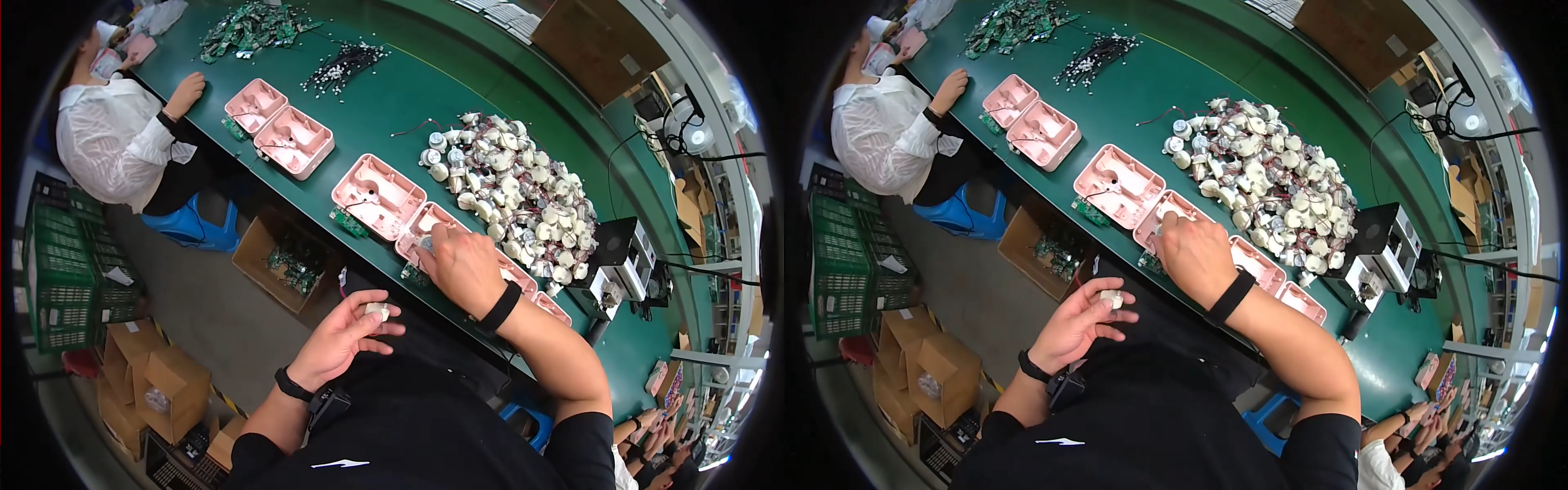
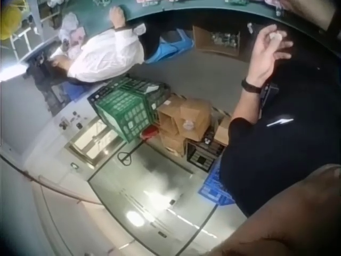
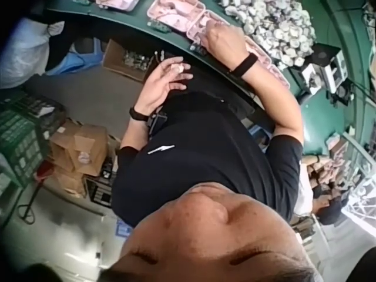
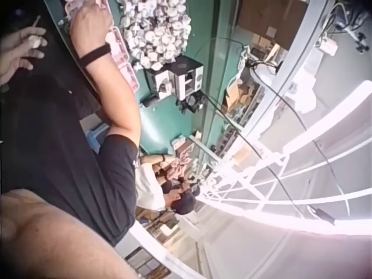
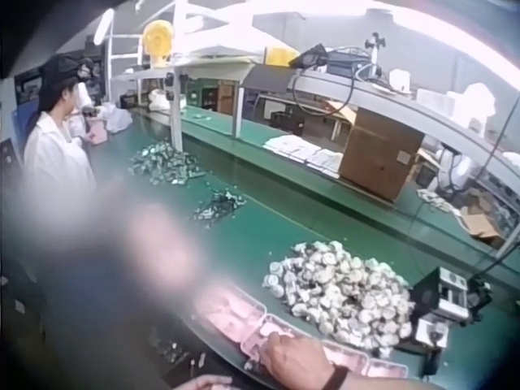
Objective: The person picks up a motor from a pile, places it into a pink plastic housing, and secures it using a power screwdriver. This process is repeated for several housings, after which the person reaches for more motors to continue the assembly.
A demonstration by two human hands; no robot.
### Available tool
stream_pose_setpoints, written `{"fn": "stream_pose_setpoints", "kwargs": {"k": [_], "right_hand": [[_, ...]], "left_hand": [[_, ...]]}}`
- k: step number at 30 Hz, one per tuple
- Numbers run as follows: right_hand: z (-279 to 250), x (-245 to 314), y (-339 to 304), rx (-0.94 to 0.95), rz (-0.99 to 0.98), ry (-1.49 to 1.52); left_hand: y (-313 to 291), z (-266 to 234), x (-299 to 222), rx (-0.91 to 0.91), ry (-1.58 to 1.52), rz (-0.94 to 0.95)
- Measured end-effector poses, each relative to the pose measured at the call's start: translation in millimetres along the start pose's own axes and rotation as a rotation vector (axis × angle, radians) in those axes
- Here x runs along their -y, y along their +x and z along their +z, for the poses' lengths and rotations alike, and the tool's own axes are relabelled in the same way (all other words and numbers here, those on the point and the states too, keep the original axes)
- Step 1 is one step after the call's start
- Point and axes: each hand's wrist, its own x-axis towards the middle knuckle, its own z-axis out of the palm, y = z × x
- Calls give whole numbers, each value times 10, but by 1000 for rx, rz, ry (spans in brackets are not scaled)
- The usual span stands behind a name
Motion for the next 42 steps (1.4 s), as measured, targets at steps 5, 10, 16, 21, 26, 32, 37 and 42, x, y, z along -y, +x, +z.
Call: {"fn": "stream_pose_setpoints", "kwargs": {"k": [5, 10, 16, 21, 26, 32, 37, 42], "right_hand": [[157, -49, 10, 3, 25, -55], [77, -28, -40, -78, 30, -93], [-217, 290, -207, -42, 31, 481], [-70, 449, -266, 26, 19, 538], [-83, 401, -265, 90, 152, 797], [-188, 359, -302, 35, 298, 1119], [-457, 301, -445, -37, 443, 1329], [-531, 258, -544, -180, 448, 1307]], "left_hand": [[50, -13, -31, 14, 166, 19], [109, 94, -61, 63, 278, 164], [182, 99, 53, 3, 429, 239], [276, 169, 145, -7, 648, 399], [270, 241, 154, -168, 875, 489], [199, 402, 31, -201, 896, 480], [240, 317, -92, -132, 1156, 824], [153, 426, -252, -33, 1042, 628]]}}
